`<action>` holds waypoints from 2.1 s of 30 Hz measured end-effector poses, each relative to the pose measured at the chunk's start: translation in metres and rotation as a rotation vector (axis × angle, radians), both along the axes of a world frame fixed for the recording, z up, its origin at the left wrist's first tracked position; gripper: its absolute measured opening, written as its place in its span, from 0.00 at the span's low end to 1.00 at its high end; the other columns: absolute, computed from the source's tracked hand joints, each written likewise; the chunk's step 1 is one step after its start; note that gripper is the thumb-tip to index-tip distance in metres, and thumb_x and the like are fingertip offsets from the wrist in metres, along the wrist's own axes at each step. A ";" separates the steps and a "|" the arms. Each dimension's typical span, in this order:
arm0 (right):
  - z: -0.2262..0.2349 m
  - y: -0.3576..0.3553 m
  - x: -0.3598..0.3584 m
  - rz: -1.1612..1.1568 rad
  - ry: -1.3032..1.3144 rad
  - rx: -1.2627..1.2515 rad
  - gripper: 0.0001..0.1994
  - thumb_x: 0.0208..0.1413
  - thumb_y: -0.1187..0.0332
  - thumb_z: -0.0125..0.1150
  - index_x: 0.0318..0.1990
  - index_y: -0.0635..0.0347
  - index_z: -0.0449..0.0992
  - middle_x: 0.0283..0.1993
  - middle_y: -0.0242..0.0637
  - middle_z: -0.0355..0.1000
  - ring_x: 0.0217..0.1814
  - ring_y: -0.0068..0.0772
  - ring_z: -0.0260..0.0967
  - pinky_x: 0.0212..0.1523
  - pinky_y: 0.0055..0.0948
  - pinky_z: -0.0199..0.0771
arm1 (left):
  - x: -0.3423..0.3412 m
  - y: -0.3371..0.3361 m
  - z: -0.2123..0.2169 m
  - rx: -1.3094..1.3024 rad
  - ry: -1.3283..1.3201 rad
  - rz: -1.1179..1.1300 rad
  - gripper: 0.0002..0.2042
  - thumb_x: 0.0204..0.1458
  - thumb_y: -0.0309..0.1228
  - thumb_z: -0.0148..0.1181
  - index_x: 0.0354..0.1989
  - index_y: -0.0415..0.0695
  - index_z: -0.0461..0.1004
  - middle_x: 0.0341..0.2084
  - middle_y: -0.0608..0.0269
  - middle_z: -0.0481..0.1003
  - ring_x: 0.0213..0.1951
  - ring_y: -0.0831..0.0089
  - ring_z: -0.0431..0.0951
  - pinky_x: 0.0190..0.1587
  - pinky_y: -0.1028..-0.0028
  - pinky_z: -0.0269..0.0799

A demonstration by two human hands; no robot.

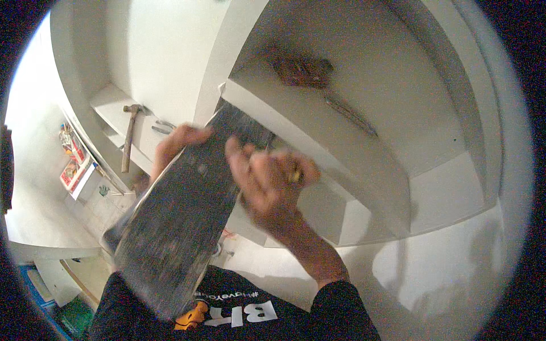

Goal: The person sands the interior surfaces of a white cabinet using a sanding block. They repeatedly rub the block along the edges and shelves, occasionally pausing to inspect the surface or adjust their grip.

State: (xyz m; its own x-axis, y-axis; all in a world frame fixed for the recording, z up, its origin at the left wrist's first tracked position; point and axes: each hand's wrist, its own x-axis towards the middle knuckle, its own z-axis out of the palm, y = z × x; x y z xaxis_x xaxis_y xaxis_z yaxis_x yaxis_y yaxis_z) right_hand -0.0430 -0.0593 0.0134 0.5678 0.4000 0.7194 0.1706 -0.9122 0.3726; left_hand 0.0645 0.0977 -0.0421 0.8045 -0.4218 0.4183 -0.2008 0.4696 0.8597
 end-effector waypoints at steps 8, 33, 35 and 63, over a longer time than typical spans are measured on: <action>-0.002 0.005 -0.016 0.083 -0.004 -0.009 0.21 0.52 0.71 0.63 0.56 0.53 0.82 0.30 0.29 0.59 0.36 0.34 0.62 0.48 0.43 0.51 | -0.011 0.011 0.002 -0.091 -0.091 0.031 0.14 0.57 0.31 0.69 0.50 0.39 0.80 0.42 0.58 0.80 0.49 0.75 0.79 0.55 0.72 0.74; -0.034 -0.014 -0.017 0.208 0.018 0.144 0.17 0.57 0.66 0.67 0.55 0.51 0.83 0.49 0.32 0.76 0.51 0.36 0.71 0.60 0.46 0.62 | -0.084 0.053 0.016 -0.191 0.922 -0.610 0.23 0.52 0.34 0.61 0.53 0.31 0.72 0.40 0.45 0.81 0.37 0.59 0.85 0.42 0.64 0.83; -0.027 -0.007 -0.032 0.319 0.054 0.071 0.17 0.57 0.68 0.67 0.55 0.50 0.82 0.52 0.30 0.77 0.54 0.32 0.71 0.61 0.44 0.63 | -0.086 0.064 0.024 -0.113 0.879 -0.488 0.20 0.51 0.31 0.61 0.51 0.31 0.74 0.39 0.47 0.81 0.36 0.61 0.84 0.41 0.65 0.82; -0.012 -0.003 0.021 0.257 -0.148 0.323 0.15 0.56 0.54 0.66 0.50 0.42 0.83 0.42 0.23 0.78 0.44 0.34 0.73 0.57 0.46 0.57 | -0.043 0.050 0.038 -0.104 -0.176 -0.056 0.18 0.54 0.24 0.66 0.54 0.44 0.74 0.49 0.54 0.77 0.47 0.70 0.81 0.51 0.68 0.78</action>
